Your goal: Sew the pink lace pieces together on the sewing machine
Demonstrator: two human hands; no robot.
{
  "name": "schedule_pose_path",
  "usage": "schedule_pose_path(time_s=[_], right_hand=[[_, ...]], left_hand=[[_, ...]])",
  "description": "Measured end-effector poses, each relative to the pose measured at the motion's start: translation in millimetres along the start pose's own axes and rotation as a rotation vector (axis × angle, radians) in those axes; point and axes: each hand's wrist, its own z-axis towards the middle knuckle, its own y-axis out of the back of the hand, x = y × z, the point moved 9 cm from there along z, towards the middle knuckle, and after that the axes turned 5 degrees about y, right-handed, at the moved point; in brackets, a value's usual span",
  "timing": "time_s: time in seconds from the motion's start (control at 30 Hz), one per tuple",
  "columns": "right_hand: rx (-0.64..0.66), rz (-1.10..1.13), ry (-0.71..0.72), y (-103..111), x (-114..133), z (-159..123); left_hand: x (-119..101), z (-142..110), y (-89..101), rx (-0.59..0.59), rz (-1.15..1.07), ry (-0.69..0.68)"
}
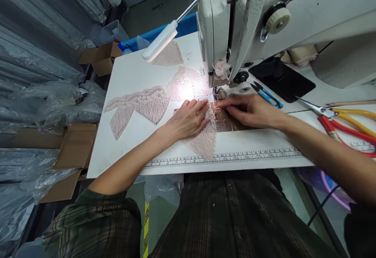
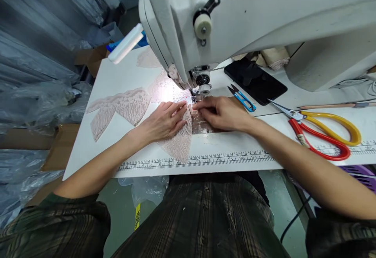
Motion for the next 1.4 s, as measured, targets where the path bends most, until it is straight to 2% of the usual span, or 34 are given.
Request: schedule_pose_path(time_s=[0.07,0.13,0.33,0.6,0.77,1.2,1.4], right_hand=[[0.001,-0.038,-0.105,10,-12,6],[0.027,-0.119,-0.105,12,-14,9],[-0.064,-0.371,0.100,5,2,-8],[0.067,-0.407,0.343,-13,32,-15],[0.108,-0.451,0.336,-20,32,-18],[0.080,-0.413,0.388,-16,37,-18],[0.085,-0.418,0.353,-16,35,-17]], left_hand=[[0,6,-0.2,-0.009,0.015,0.001],[0,12,0.0,-0.018,-0.002,-0.007],[4,13,0.7,-0.073,-0.080,-0.007],[6,6,1.6,-0.096,-0.104,-0.054],[9,3,0.5,-0.051,-0.114,-0.075],[14,-1,1.4,0.063,-0.182,-0.106],[12,0,0.1,0.013,-0.146,-0.098]])
